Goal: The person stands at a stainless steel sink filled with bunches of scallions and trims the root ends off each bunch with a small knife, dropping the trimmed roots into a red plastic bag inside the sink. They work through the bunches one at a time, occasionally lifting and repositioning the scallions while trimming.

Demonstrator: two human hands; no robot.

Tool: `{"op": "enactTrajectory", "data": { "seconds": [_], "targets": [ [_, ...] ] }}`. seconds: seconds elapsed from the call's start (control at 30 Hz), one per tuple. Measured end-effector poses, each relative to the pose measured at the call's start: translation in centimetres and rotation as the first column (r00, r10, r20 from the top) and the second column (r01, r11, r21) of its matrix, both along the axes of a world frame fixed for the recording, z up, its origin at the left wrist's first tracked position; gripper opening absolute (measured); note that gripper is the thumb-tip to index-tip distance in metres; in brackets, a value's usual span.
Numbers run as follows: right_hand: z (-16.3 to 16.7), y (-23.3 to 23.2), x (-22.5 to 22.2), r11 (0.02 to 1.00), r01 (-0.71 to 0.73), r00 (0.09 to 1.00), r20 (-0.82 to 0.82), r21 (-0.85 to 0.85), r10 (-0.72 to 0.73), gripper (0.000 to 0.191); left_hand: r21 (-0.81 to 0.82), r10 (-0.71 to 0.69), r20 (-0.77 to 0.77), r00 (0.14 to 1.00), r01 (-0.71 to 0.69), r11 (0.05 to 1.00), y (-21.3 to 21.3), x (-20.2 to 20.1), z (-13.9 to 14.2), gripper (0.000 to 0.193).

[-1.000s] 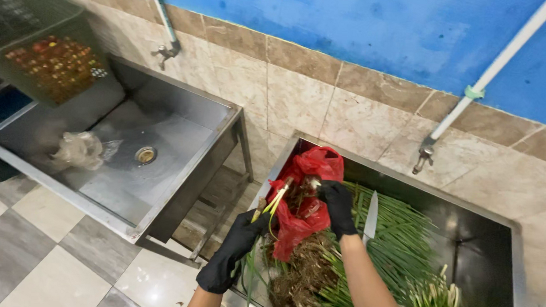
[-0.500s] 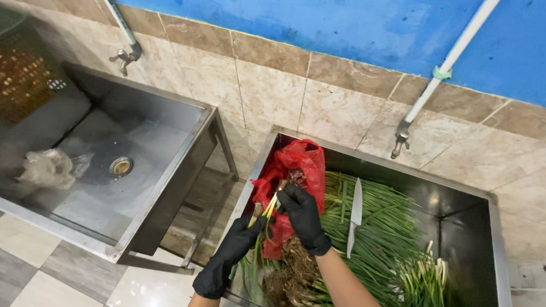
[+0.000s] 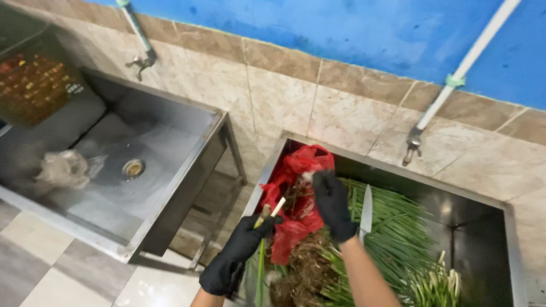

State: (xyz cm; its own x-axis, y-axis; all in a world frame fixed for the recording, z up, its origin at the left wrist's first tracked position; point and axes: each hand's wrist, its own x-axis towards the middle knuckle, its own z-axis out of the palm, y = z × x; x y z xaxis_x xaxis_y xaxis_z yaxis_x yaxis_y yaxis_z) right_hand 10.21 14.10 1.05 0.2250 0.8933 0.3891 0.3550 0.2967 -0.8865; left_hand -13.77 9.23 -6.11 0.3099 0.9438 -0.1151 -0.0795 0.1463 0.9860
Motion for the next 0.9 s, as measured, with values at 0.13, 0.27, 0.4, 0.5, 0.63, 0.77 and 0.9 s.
{"op": "enactTrajectory", "data": {
  "seconds": [0.13, 0.27, 0.4, 0.5, 0.63, 0.77, 0.9],
  "targets": [
    [-1.8, 2.8, -0.1, 0.988, -0.156, 0.981, 0.113, -0.001, 0.155, 0.016, -0.133, 0.090, 0.042, 0.995, -0.083, 0.988, -0.8, -2.6, 0.6, 0.031],
    [-3.7, 5.4, -1.5, 0.969, -0.192, 0.774, 0.583, -0.155, 0.247, 0.020, -0.147, 0.120, 0.095, 0.988, -0.105, 0.984, -1.6, -3.4, 2.5, 0.041],
    [-3.6, 6.7, -1.9, 0.976, -0.064, 0.710, 0.677, -0.208, 0.191, 0.019, -0.208, 0.163, 0.230, 0.959, -0.115, 0.971, -2.4, -3.3, 3.7, 0.034],
    [-3.3, 6.2, -2.5, 0.981, -0.168, 0.795, 0.575, -0.096, 0.193, 0.026, -0.175, 0.172, 0.264, 0.949, -0.128, 0.976, -2.5, -2.8, 3.6, 0.033],
    [-2.5, 1.7, -5.0, 0.768, -0.567, 0.814, -0.339, -0.296, 0.471, 0.034, -0.078, 0.129, 0.224, 0.966, -0.114, 0.990, -1.9, -1.6, 2.7, 0.031],
    [-2.4, -3.3, -5.8, 0.655, -0.752, 0.570, -0.569, -0.069, 0.593, 0.030, 0.121, 0.127, 0.064, 0.990, -0.134, 0.983, -1.4, 0.2, 1.7, 0.032],
    [-2.8, -4.4, -3.4, 0.735, -0.655, 0.688, -0.541, -0.175, 0.485, 0.036, 0.092, 0.170, 0.025, 0.985, -0.171, 0.981, -1.3, 2.2, 1.1, 0.024]
  ]
}}
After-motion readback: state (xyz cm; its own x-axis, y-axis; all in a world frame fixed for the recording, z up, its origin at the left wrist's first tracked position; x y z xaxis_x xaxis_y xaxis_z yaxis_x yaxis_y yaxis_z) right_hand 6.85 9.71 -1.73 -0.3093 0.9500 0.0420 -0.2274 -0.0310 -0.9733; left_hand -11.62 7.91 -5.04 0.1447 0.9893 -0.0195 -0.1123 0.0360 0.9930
